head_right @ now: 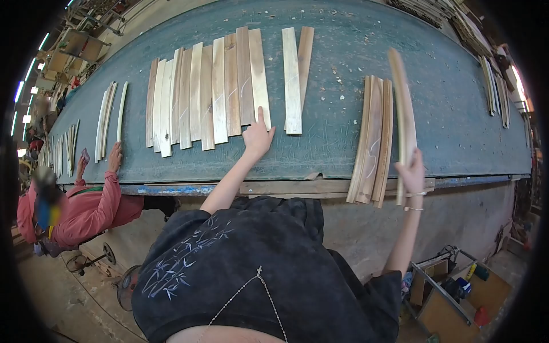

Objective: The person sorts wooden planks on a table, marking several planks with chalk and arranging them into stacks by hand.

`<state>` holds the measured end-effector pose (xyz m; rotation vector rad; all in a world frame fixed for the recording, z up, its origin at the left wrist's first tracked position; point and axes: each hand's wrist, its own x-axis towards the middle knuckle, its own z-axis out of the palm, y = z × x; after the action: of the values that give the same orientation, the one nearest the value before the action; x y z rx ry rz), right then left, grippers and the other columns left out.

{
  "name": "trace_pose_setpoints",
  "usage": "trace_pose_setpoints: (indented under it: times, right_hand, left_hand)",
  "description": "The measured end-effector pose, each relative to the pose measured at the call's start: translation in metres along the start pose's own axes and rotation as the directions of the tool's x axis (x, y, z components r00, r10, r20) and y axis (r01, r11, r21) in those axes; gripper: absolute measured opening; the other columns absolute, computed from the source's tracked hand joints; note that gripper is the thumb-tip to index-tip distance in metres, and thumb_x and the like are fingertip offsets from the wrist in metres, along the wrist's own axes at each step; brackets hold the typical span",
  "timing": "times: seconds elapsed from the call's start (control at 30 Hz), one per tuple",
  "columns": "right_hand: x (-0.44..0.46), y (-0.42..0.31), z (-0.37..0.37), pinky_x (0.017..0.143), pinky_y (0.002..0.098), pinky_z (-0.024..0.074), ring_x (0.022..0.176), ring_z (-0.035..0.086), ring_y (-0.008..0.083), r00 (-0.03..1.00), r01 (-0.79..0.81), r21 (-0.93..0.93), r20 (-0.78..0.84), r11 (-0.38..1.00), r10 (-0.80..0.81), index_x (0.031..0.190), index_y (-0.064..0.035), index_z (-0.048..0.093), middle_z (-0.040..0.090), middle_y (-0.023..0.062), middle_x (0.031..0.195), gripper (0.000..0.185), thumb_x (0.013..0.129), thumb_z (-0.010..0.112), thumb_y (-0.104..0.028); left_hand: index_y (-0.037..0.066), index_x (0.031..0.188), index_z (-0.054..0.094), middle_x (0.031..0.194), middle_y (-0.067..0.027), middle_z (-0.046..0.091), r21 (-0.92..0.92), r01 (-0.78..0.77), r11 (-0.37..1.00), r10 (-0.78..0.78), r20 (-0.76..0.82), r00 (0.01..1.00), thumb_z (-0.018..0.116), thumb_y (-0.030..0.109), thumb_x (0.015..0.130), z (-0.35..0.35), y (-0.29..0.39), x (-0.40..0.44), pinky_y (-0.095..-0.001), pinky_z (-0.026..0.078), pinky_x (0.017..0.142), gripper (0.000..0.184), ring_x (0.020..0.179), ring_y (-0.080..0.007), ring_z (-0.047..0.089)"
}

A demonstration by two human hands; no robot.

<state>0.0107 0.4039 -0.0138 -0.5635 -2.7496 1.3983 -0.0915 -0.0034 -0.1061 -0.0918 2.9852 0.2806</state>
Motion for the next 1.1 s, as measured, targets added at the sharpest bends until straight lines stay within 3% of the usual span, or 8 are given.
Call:
trace_pose_setpoints:
  times: [0.17,0.27,0.43,0.63,0.77,0.8,0.97,1.1]
  right_hand:
    - [0.042,0.102,-0.085,0.08,0.0348,0.0427,0.097,0.051,0.0301,0.971,-0.2,-0.368,-0.201,0.908,0.132,0.12,-0.0017,0.033,0.046,0.0212,0.113,0.066,0.065,0.063,-0.019]
    - [0.062,0.156,-0.097,0.084,0.041,0.0391,0.102,0.044,0.0367,0.933,-0.344,-0.618,-0.312,0.707,0.18,0.121,-0.0076,0.034,0.044,0.0227,0.112,0.067,0.065,0.065,-0.03]
    - [0.068,0.148,-0.066,0.087,0.0489,0.034,0.107,0.036,0.0407,0.767,-0.639,-0.588,-0.541,0.497,0.345,0.121,-0.0125,0.035,0.036,0.0195,0.118,0.067,0.067,0.065,-0.037]
    - [0.071,0.043,-0.021,0.078,0.0414,0.038,0.095,0.044,0.0324,0.835,-0.145,-0.648,-0.485,0.747,-0.259,0.112,-0.0078,0.045,0.046,0.0183,0.101,0.05,0.068,0.064,-0.024]
    - [0.073,-0.07,0.076,0.068,0.041,0.0417,0.073,0.055,0.0317,0.993,-0.043,-0.017,-0.113,0.999,0.041,0.108,0.0001,0.044,0.055,0.02,0.084,0.045,0.074,0.058,-0.024]
    - [0.085,-0.058,0.124,0.071,0.0416,0.0432,0.084,0.055,0.0341,0.934,0.24,-0.146,-0.236,0.96,-0.27,0.114,-0.0018,0.039,0.055,0.0221,0.092,0.049,0.075,0.056,-0.027]
    - [0.066,-0.156,0.264,0.071,0.0426,0.0448,0.098,0.043,0.036,0.99,0.14,-0.56,0.083,0.817,-0.112,0.134,-0.0132,0.007,0.038,0.0241,0.113,0.091,0.068,0.053,-0.057]
    - [0.07,-0.14,0.331,0.072,0.0384,0.0435,0.094,0.043,0.0334,0.944,0.135,-0.78,-0.087,0.612,-0.318,0.134,-0.0157,0.007,0.034,0.025,0.119,0.081,0.072,0.055,-0.036]
  left_hand:
    - [-0.002,0.127,0.023,0.075,-0.0128,0.057,-0.391,-0.053,0.919,0.072,0.034,0.997,0.056,0.034,0.076,-0.008,-0.017,0.003,-0.0344,0.046,0.054,0.071,0.062,-0.0236,0.058]
    - [-0.003,0.12,0.027,0.082,-0.0131,0.06,-0.923,0.236,0.304,0.096,0.277,0.956,0.067,0.032,0.067,-0.044,0.001,-0.006,-0.0221,0.043,0.05,0.075,0.055,-0.01,0.054]
    - [-0.001,0.117,0.031,0.079,-0.0181,0.06,-0.298,-0.076,0.952,0.154,0.247,0.957,0.061,0.053,0.061,-0.043,0.03,0.011,-0.0352,0.047,0.06,0.083,0.069,-0.0279,0.061]
    - [0.0,0.119,0.03,0.084,-0.022,0.058,-0.152,-0.08,0.985,0.121,0.286,0.951,0.058,0.057,0.063,-0.03,0.059,0.004,-0.0391,0.046,0.069,0.085,0.079,-0.0323,0.058]
    - [0.004,0.118,0.036,0.096,-0.0227,0.052,-0.15,-0.083,0.985,0.11,0.184,0.977,0.05,0.056,0.071,-0.029,0.044,0.004,-0.0414,0.043,0.076,0.071,0.09,-0.0341,0.053]
    - [0.006,0.117,0.039,0.101,-0.0222,0.049,-0.249,-0.022,0.968,0.081,0.228,0.97,0.048,0.055,0.075,-0.031,0.039,0.006,-0.0414,0.042,0.078,0.065,0.093,-0.0339,0.051]
    - [0.007,0.123,0.035,0.115,-0.0272,0.038,-0.18,0.093,0.979,-0.108,-0.075,0.991,0.048,0.048,0.076,-0.034,0.008,0.016,-0.0495,0.028,0.091,0.063,0.111,-0.0387,0.035]
    - [-0.001,0.129,0.019,0.13,-0.0311,0.017,0.034,0.311,0.95,-0.288,-0.297,0.911,0.05,0.047,0.074,-0.005,-0.014,0.021,-0.0567,0.008,0.097,0.08,0.117,-0.0509,0.017]
